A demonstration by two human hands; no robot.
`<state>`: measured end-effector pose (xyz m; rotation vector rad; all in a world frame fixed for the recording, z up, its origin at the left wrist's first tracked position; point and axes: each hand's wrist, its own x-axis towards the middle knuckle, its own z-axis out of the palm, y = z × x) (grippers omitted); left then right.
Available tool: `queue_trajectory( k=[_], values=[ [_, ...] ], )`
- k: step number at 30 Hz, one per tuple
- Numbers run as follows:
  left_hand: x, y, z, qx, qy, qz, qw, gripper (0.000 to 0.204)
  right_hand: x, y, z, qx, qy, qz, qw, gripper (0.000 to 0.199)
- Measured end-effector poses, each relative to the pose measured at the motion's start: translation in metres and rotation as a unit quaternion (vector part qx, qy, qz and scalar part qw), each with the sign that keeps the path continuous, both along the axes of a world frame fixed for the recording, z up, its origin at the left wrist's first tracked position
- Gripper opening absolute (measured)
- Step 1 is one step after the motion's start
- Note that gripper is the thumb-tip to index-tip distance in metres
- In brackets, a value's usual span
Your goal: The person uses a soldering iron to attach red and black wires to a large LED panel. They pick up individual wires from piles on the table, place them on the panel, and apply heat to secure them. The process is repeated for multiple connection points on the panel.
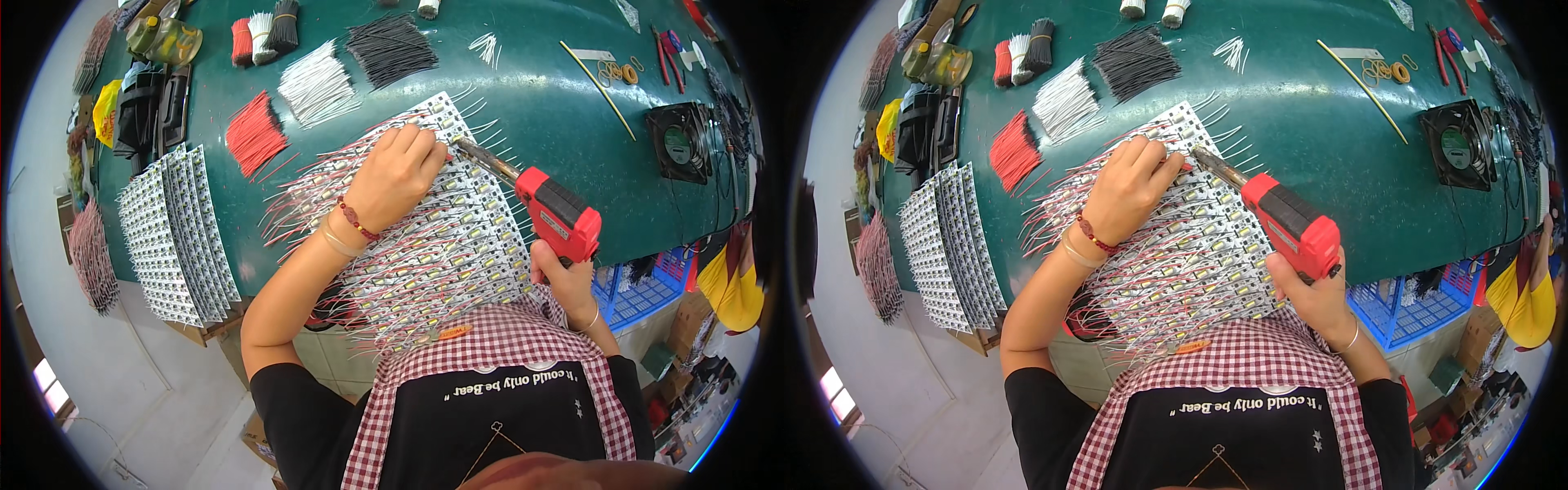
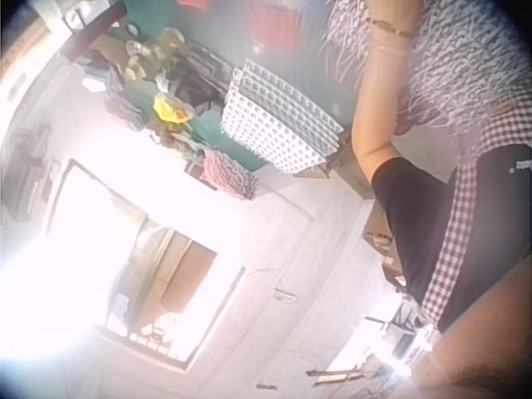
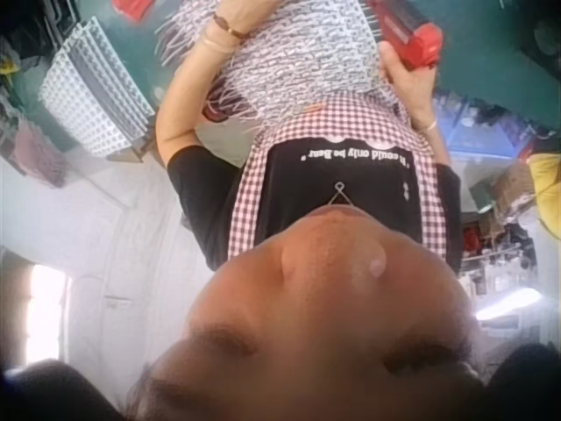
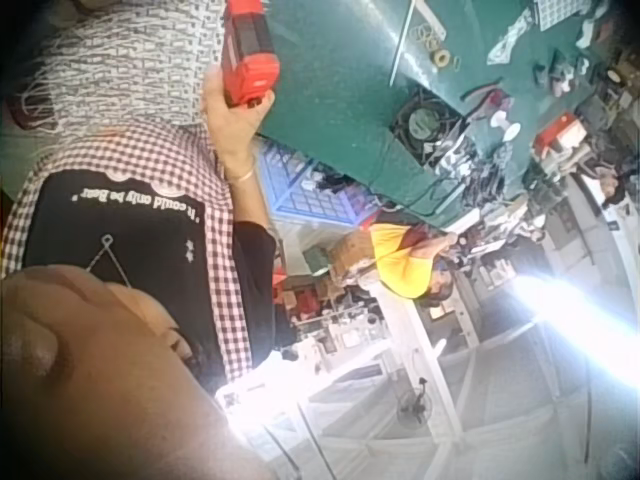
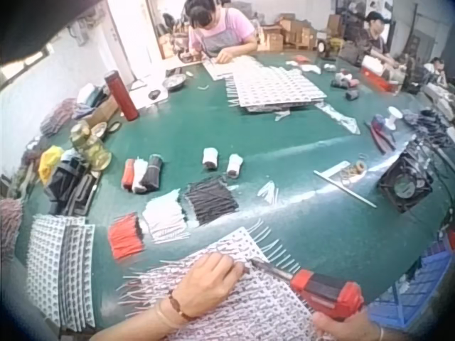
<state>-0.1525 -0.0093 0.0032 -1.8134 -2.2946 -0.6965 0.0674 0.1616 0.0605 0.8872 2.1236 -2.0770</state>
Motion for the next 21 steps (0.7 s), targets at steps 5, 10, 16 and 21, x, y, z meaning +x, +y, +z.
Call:
queue_trajectory(
  k=[5,10,16,21],
  values=[
    [0.0003,-0.0005,0.0007,-0.005,0.002,0.001,1.0,0.021,-0.0011,-0.0019,0.0022,0.001,0.023,-0.02,1.0,0.03],
    [0.0006,-0.0002,0.0011,-0.009,0.005,-0.001,1.0,0.019,0.001,-0.0017,0.0034,-0.005,0.02,-0.037,0.999,0.031],
    [0.0003,0.0002,0.0021,-0.022,0.012,0.001,1.0,0.02,0.0013,-0.0001,-0.0002,-0.001,0.009,-0.006,1.0,0.029],
    [0.0012,0.0019,0.0019,-0.018,0.018,0.002,1.0,0.02,0.0019,0.0008,-0.0035,-0.002,0.018,0.004,1.0,0.03]
  ],
)
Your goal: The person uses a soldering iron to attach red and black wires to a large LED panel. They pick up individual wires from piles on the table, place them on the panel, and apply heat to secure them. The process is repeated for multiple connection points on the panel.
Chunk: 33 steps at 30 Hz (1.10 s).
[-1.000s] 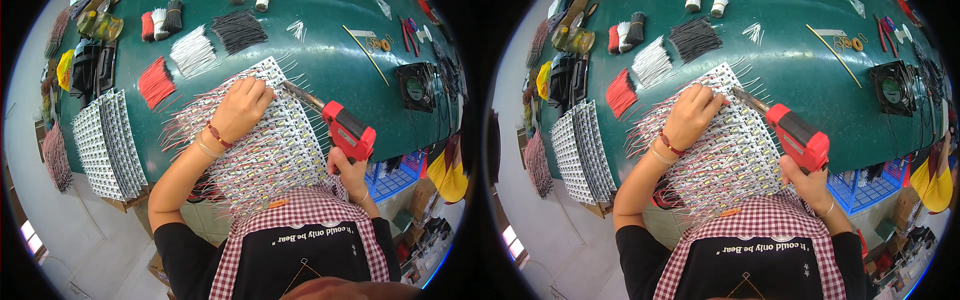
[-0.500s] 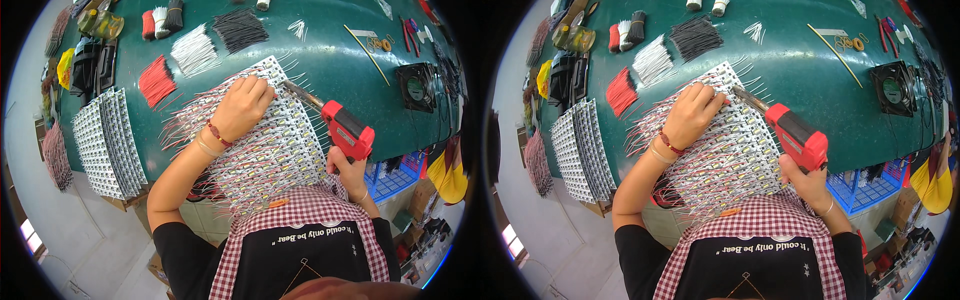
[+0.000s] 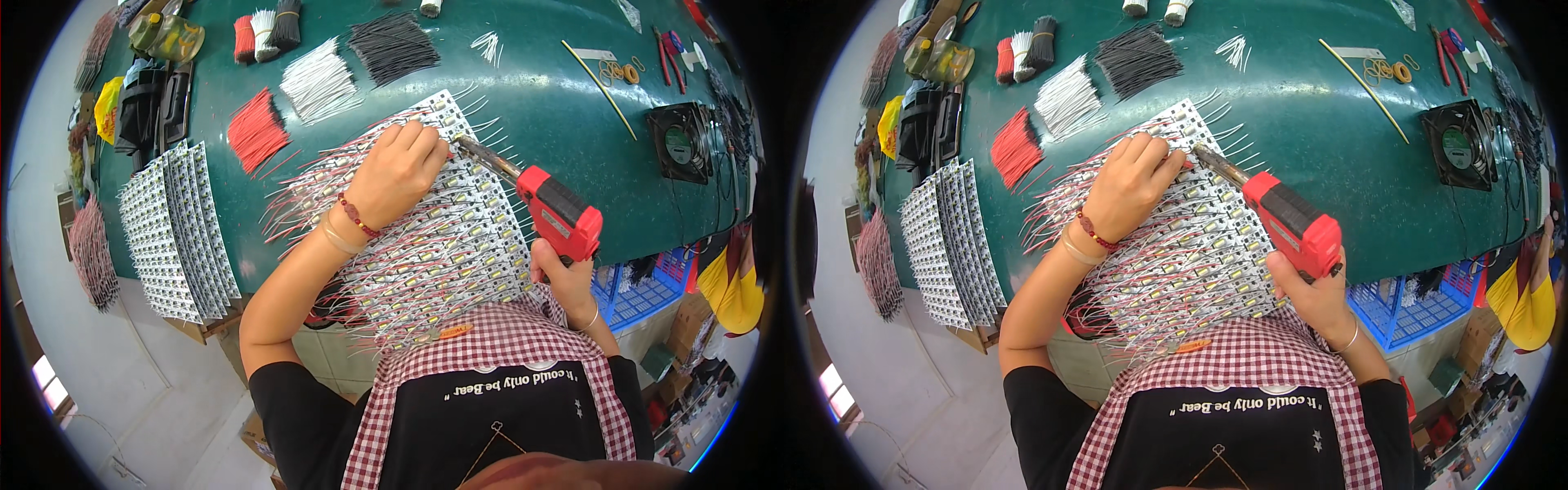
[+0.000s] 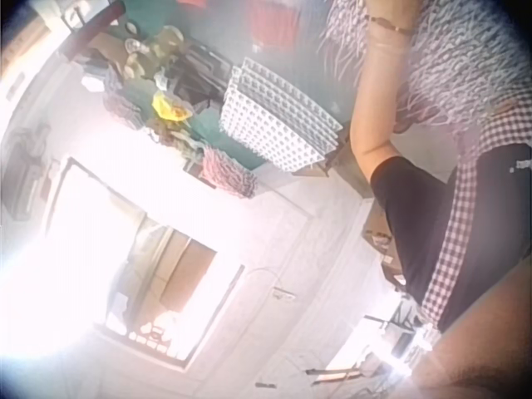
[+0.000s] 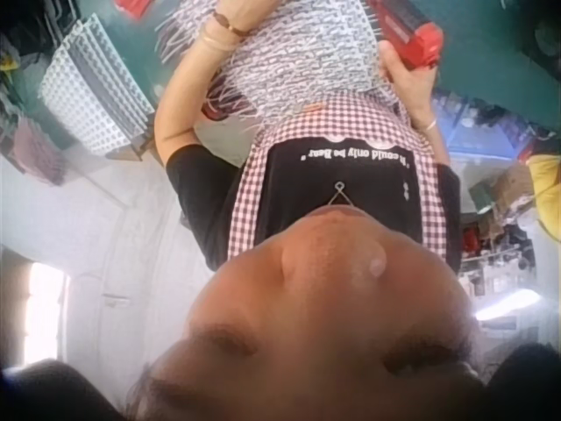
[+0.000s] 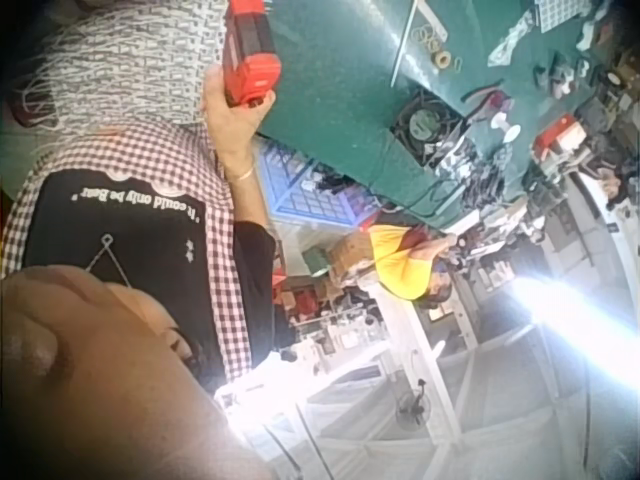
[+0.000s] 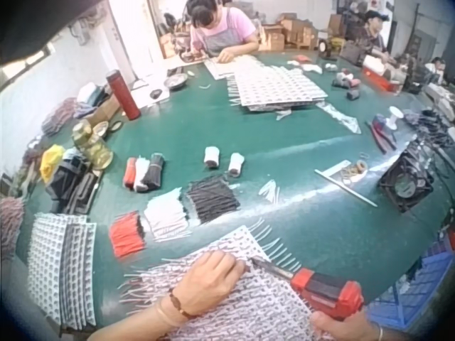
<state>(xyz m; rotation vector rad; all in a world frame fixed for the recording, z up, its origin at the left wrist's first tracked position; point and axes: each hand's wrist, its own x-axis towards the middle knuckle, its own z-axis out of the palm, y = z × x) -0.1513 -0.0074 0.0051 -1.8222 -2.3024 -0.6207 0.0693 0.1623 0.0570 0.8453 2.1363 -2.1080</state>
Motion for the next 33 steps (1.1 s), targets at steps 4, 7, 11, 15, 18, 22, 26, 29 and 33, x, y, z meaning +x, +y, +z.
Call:
queue_trajectory(
  k=[4,7,11,15,18,22,26,29,33],
  values=[
    [0.0,-0.002,-0.002,-0.001,0.003,0.004,1.0,0.019,0.001,-0.003,0.005,0.005,0.0,-0.034,0.999,0.031],
    [0.001,-0.004,-0.002,0.007,0.004,0.004,1.0,0.018,0.001,-0.004,0.006,-0.005,0.002,-0.042,0.999,0.032],
    [-0.002,0.002,0.001,-0.008,0.009,-0.01,1.0,0.017,0.007,-0.006,0.005,-0.042,-0.056,-0.075,0.995,0.02],
    [0.004,-0.001,0.006,-0.024,-0.027,-0.003,0.999,0.009,0.004,-0.002,0.004,0.037,-0.035,-0.069,0.996,0.027],
    [0.006,-0.004,0.005,-0.043,-0.01,0.031,0.999,0.008,-0.015,0.008,0.013,0.029,0.016,0.023,0.999,0.04],
    [0.002,0.011,0.007,-0.041,0.033,-0.004,0.999,0.011,-0.006,0.015,0.016,0.0,0.062,-0.02,0.998,0.045],
    [0.001,0.005,0.005,-0.03,0.033,0.001,0.999,0.013,-0.002,0.012,0.017,-0.032,0.082,-0.044,0.995,0.043],
    [0.001,0.001,0.002,-0.021,0.043,0.01,0.999,0.015,0.0,0.009,0.014,-0.061,0.074,-0.047,0.994,0.042],
    [0.001,0.002,0.001,-0.007,0.044,0.019,0.999,0.016,-0.001,0.01,0.02,-0.062,0.091,-0.052,0.993,0.039]
  ],
)
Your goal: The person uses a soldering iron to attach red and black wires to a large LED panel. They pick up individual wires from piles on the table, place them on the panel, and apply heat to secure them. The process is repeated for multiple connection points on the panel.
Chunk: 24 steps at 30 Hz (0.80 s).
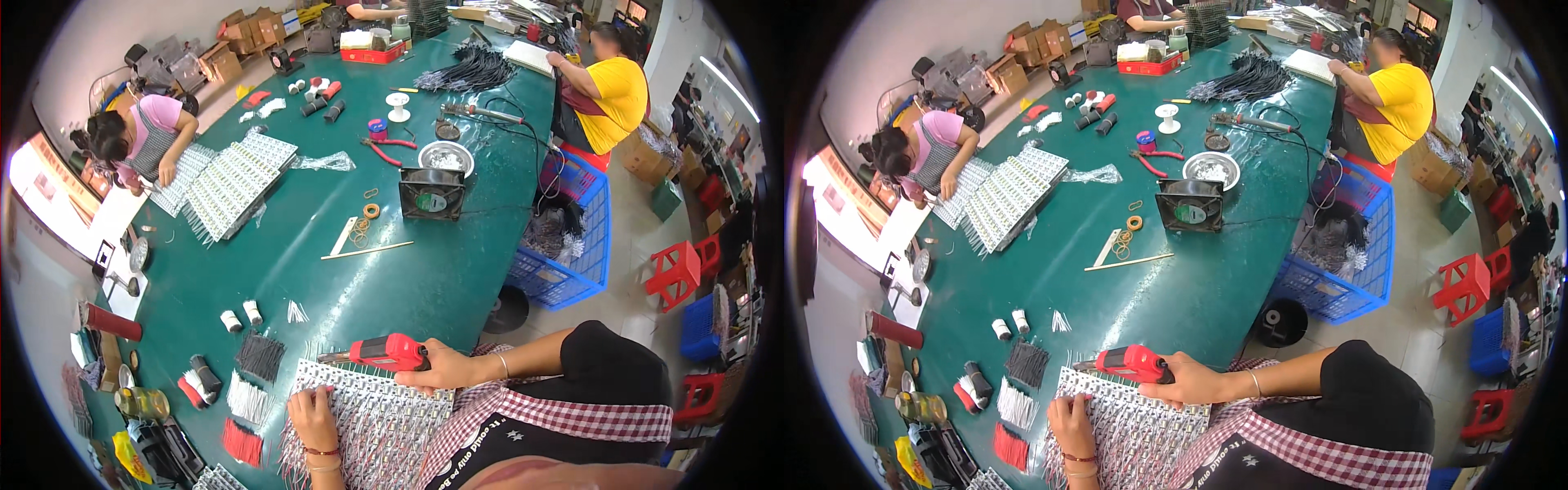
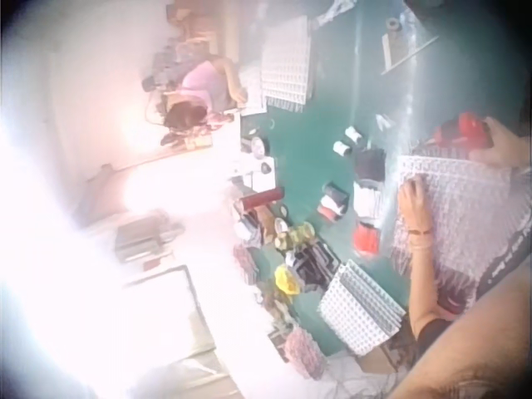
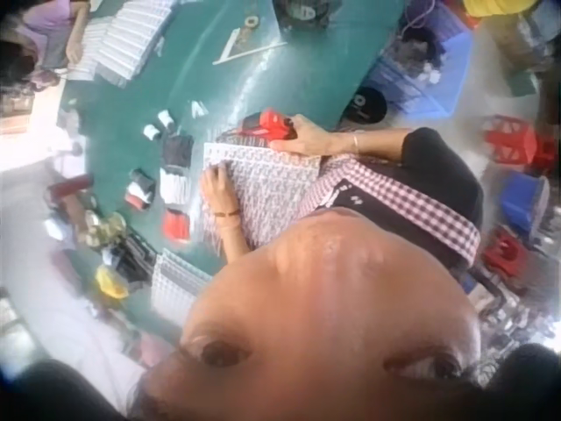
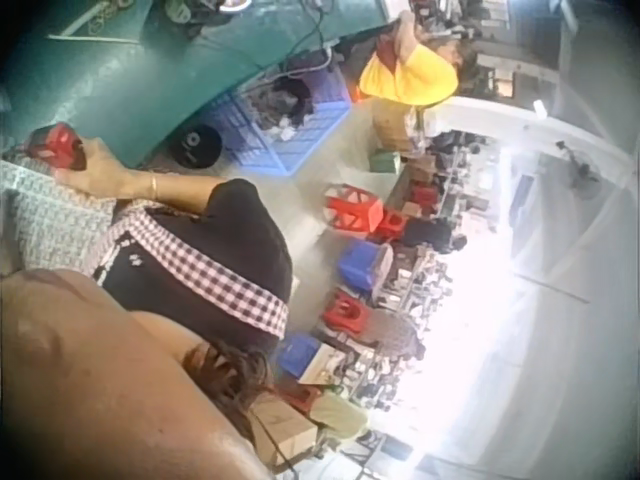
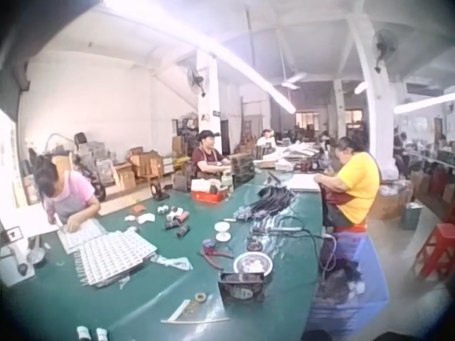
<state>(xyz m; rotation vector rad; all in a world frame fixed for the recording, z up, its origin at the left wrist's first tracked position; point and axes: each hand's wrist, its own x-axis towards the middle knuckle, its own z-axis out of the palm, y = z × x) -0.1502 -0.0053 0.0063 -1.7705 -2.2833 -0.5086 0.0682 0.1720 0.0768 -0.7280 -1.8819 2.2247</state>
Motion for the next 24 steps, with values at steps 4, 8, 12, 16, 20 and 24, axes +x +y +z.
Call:
queue_trajectory(
  k=[4,8,12,16,20,24],
  values=[
    [0.006,0.006,0.004,0.017,-0.014,0.005,1.0,0.017,0.003,0.005,0.007,0.003,-0.018,0.006,1.0,0.035],
    [0.005,0.01,0.005,0.021,-0.011,0.007,1.0,0.017,0.004,0.007,0.007,-0.017,-0.006,0.013,1.0,0.034],
    [0.003,0.014,0.004,0.028,-0.009,0.005,1.0,0.017,0.004,0.007,0.005,0.002,-0.008,-0.011,1.0,0.036],
    [0.001,0.016,0.005,0.032,-0.005,0.007,0.999,0.017,0.006,0.01,0.011,-0.001,-0.028,-0.011,1.0,0.038],
    [0.001,0.018,0.006,0.035,-0.02,0.01,0.999,0.017,0.004,0.012,0.018,0.001,-0.042,0.0,0.999,0.039],
    [0.001,0.02,0.01,0.044,-0.03,0.004,0.999,0.018,0.0,0.009,0.007,0.008,-0.006,-0.001,1.0,0.038]
  ],
)
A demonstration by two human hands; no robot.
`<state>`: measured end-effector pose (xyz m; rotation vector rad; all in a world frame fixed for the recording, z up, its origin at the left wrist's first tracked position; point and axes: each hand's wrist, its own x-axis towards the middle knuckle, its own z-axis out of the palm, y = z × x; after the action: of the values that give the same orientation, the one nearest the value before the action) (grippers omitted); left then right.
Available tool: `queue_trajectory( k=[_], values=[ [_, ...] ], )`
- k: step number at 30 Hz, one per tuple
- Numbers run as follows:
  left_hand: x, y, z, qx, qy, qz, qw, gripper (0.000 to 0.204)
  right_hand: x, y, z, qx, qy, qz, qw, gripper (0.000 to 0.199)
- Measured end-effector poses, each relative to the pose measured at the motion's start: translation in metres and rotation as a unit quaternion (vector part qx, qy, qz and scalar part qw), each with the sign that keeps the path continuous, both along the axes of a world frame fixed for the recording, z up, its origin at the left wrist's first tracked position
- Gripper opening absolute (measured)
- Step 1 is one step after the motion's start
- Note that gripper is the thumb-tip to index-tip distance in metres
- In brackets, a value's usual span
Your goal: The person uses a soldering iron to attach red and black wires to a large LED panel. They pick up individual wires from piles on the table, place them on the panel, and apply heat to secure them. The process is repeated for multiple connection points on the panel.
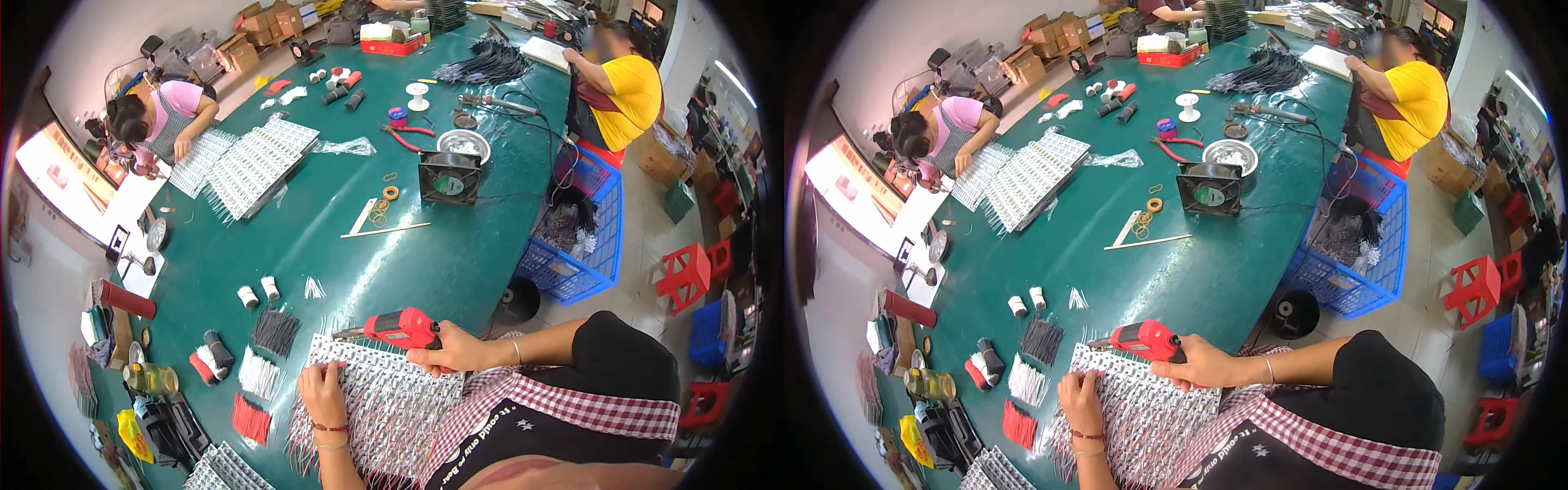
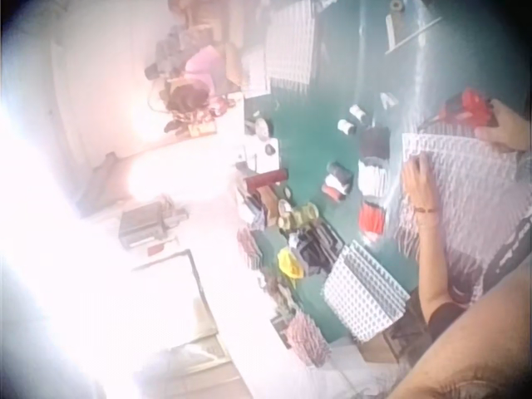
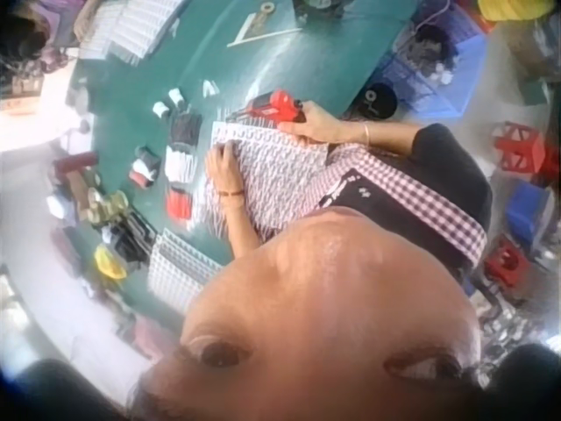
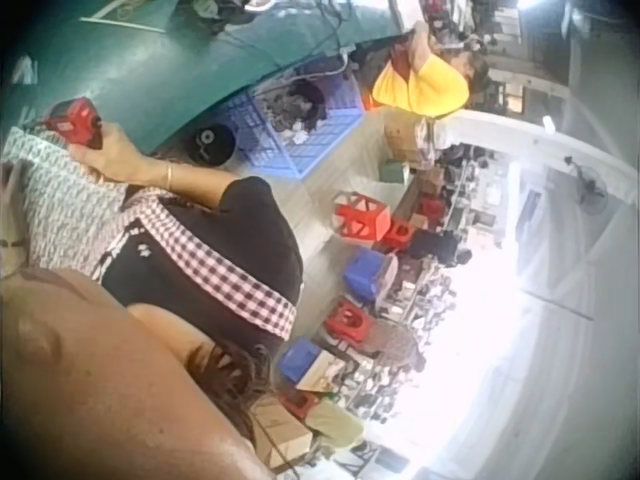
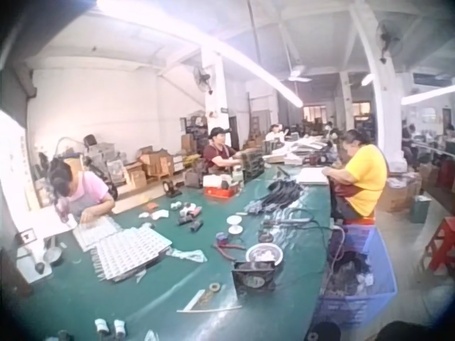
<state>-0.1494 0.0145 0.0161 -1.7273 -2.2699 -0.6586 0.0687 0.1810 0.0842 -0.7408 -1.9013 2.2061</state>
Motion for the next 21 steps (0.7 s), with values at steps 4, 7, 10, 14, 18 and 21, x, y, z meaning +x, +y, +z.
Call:
queue_trajectory(
  k=[4,7,10,14,18,21],
  values=[
    [0.0,-0.001,0.0,-0.005,-0.002,0.002,1.0,0.018,-0.004,0.001,0.004,-0.003,-0.017,0.014,1.0,0.037],
    [0.0,-0.001,0.0,-0.014,-0.005,-0.003,1.0,0.018,-0.005,0.0,0.008,-0.01,-0.019,0.006,1.0,0.036],
    [0.001,0.0,0.0,-0.012,-0.009,-0.001,1.0,0.018,-0.006,0.0,0.007,-0.019,-0.01,-0.004,1.0,0.035],
    [0.001,-0.001,-0.001,-0.01,-0.012,0.003,1.0,0.019,-0.006,0.0,0.003,-0.017,-0.016,0.001,1.0,0.034],
    [0.004,-0.007,-0.002,-0.018,-0.012,0.006,1.0,0.018,-0.004,-0.003,0.014,-0.019,-0.032,-0.006,0.999,0.038],
    [0.003,-0.009,-0.001,-0.012,-0.008,0.008,1.0,0.018,-0.006,-0.004,0.018,-0.019,-0.039,0.002,0.999,0.039]
  ],
)
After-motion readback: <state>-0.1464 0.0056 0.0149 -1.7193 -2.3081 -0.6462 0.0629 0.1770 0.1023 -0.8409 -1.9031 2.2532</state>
